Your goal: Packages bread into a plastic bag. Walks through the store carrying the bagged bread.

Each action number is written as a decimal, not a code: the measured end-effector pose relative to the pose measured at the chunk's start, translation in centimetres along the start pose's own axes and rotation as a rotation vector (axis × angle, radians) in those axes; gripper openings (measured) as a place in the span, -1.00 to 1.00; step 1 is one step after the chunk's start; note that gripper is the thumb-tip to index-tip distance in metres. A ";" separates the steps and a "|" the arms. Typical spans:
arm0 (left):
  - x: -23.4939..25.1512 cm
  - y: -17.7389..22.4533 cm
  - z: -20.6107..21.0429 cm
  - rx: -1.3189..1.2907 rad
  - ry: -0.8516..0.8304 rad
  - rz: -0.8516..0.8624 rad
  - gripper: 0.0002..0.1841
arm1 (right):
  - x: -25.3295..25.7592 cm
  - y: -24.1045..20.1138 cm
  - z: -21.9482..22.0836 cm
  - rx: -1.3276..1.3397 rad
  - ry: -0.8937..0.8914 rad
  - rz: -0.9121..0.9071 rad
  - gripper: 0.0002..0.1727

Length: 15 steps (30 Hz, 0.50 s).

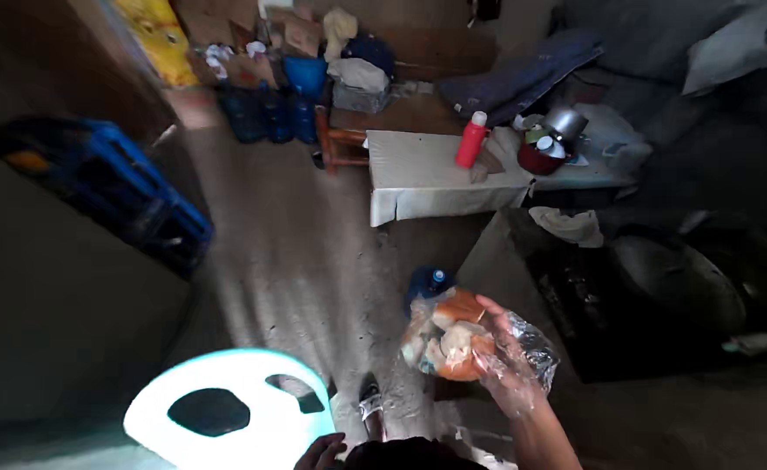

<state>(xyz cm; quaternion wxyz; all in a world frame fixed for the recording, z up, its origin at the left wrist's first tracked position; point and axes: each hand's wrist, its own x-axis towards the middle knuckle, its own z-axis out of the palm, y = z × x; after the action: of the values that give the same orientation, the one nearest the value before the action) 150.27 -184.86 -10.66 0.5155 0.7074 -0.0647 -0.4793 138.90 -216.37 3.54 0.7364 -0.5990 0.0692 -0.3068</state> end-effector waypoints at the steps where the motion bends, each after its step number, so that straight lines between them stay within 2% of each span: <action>1: 2.3 2.8 -0.4 -0.004 0.015 -0.010 -0.57 | 3.0 0.2 -0.2 0.000 0.002 -0.015 0.00; 5: 10.7 12.9 -2.6 0.013 0.055 0.125 -0.60 | 13.5 1.0 -2.3 -0.050 -0.001 -0.105 -0.02; 8: 16.6 18.0 -3.7 0.059 0.035 0.223 -0.63 | 19.2 1.7 -4.5 -0.115 0.038 -0.100 0.03; 10: 20.8 20.0 -4.5 0.075 0.028 0.232 -0.63 | 22.7 2.6 -5.8 -0.158 0.076 -0.062 0.02; 12: 25.1 20.2 -5.0 0.094 0.035 0.201 -0.62 | 26.2 4.0 -7.7 -0.172 0.070 -0.041 0.00; 14: 29.1 19.9 -5.4 0.138 0.035 0.129 -0.58 | 29.9 5.4 -9.8 -0.185 0.032 -0.029 -0.01; 15: 30.9 20.8 -5.2 0.188 0.039 0.040 -0.59 | 31.9 6.0 -10.8 -0.187 0.016 -0.027 -0.02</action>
<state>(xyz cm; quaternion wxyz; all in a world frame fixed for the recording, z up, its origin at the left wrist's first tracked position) 178.98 -209.06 -13.01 0.4574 0.7604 -0.1134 -0.4469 161.64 -241.92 3.56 0.6725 -0.6635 0.0955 -0.3137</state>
